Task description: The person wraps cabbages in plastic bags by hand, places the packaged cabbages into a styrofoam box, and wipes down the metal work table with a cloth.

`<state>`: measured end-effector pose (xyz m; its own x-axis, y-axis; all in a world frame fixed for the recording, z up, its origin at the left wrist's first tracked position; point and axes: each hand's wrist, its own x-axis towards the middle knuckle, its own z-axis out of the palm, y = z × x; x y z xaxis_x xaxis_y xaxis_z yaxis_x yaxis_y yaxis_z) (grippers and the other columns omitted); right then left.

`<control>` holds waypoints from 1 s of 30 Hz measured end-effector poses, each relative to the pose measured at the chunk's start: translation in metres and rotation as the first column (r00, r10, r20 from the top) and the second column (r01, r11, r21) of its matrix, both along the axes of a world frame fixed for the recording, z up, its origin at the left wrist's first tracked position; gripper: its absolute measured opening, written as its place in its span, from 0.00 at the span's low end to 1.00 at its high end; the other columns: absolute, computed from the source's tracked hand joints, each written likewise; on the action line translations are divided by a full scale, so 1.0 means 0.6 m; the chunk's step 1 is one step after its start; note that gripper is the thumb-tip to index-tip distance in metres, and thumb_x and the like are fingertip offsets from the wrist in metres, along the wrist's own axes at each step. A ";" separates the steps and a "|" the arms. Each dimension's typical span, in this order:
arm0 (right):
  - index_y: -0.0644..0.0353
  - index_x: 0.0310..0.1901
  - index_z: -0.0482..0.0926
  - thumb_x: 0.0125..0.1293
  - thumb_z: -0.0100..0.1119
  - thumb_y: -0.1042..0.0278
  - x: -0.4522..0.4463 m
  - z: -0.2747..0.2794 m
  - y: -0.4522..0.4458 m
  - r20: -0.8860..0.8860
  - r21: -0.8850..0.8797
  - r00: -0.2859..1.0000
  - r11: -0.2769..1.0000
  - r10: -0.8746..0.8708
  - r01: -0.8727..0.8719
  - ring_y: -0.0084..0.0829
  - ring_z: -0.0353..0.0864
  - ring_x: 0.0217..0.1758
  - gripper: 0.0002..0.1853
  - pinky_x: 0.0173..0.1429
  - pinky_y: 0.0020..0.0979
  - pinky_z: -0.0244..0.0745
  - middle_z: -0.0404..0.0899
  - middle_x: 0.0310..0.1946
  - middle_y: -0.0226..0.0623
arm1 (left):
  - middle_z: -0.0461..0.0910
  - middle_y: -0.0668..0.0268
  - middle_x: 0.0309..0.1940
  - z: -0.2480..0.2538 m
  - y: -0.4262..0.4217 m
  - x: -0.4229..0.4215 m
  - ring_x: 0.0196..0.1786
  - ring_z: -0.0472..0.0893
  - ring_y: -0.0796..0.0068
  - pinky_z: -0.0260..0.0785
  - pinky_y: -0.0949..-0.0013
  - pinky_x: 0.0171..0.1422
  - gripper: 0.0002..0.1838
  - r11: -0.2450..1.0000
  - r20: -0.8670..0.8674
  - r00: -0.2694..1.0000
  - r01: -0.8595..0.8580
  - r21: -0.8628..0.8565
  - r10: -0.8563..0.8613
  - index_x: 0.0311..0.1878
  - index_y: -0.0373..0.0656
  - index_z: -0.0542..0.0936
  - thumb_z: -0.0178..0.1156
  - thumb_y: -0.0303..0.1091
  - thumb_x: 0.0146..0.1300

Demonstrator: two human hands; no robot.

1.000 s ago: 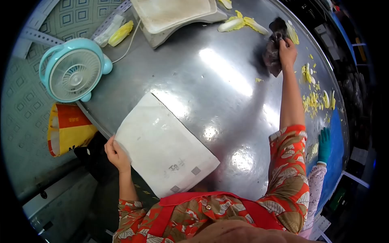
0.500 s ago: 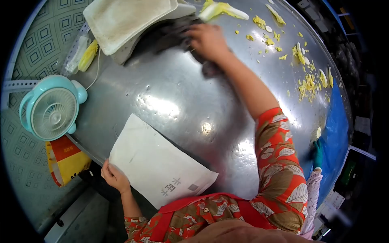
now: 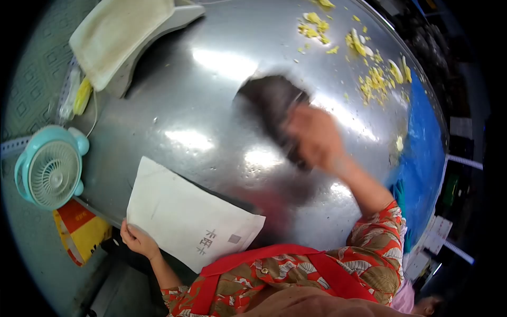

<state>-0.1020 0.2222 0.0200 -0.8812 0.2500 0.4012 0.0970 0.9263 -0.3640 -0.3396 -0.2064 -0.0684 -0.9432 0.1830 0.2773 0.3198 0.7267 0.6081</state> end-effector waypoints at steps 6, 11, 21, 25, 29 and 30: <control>0.44 0.42 0.79 0.44 0.59 0.69 0.034 -0.104 -0.097 0.284 -0.144 0.945 0.982 0.160 -0.123 0.41 0.64 0.61 0.18 0.70 0.53 0.47 0.68 0.56 0.34 | 0.76 0.57 0.45 0.011 0.011 -0.002 0.47 0.74 0.68 0.63 0.69 0.55 0.13 0.998 -0.012 1.000 0.021 -0.059 -0.022 0.49 0.31 0.73 0.46 0.29 0.66; 0.52 0.39 0.81 0.48 0.54 0.75 -0.034 -0.150 0.284 -0.081 0.216 0.972 0.948 -0.222 0.235 0.41 0.73 0.49 0.15 0.56 0.39 0.66 0.77 0.44 0.36 | 0.74 0.56 0.45 0.007 -0.001 -0.004 0.49 0.73 0.66 0.64 0.68 0.55 0.13 1.000 0.031 0.999 0.009 -0.022 -0.008 0.49 0.32 0.73 0.46 0.28 0.66; 0.65 0.44 0.77 0.56 0.55 0.70 0.193 0.036 0.217 -0.267 -0.161 0.606 0.654 -0.749 0.739 0.36 0.77 0.48 0.14 0.53 0.28 0.68 0.78 0.43 0.42 | 0.75 0.52 0.45 0.001 0.000 -0.006 0.46 0.74 0.61 0.65 0.65 0.54 0.14 0.998 0.007 0.998 0.059 0.037 -0.060 0.49 0.30 0.73 0.44 0.29 0.67; 0.68 0.44 0.76 0.58 0.52 0.74 0.400 0.029 0.000 -0.199 -0.308 0.218 0.272 -0.956 0.912 0.30 0.77 0.42 0.13 0.47 0.28 0.70 0.79 0.38 0.43 | 0.75 0.50 0.45 0.010 0.007 -0.005 0.46 0.75 0.59 0.65 0.64 0.55 0.14 0.997 -0.011 0.997 0.072 -0.028 -0.072 0.48 0.29 0.73 0.44 0.28 0.67; 0.68 0.49 0.73 0.58 0.53 0.69 0.544 -0.117 -0.090 0.087 -0.154 0.010 -0.003 -0.996 0.988 0.43 0.70 0.54 0.17 0.58 0.35 0.63 0.72 0.50 0.53 | 0.76 0.49 0.45 0.003 -0.003 -0.013 0.47 0.76 0.56 0.66 0.63 0.54 0.14 0.995 -0.033 0.996 0.076 -0.060 -0.078 0.48 0.28 0.73 0.44 0.28 0.67; 0.67 0.56 0.69 0.59 0.54 0.64 0.562 -0.163 -0.078 0.065 0.054 -0.039 -0.036 -0.997 0.998 0.50 0.61 0.62 0.24 0.66 0.39 0.54 0.65 0.58 0.55 | 0.76 0.49 0.45 0.007 0.000 -0.010 0.46 0.76 0.56 0.66 0.63 0.54 0.14 0.995 -0.014 0.997 0.071 -0.070 -0.072 0.48 0.28 0.73 0.44 0.28 0.67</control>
<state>0.2352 0.1754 -0.0776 0.2633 0.8967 0.3558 0.9392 -0.1541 -0.3067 -0.3457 -0.2064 -0.0643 -0.9223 0.2693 0.2773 0.3822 0.7421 0.5507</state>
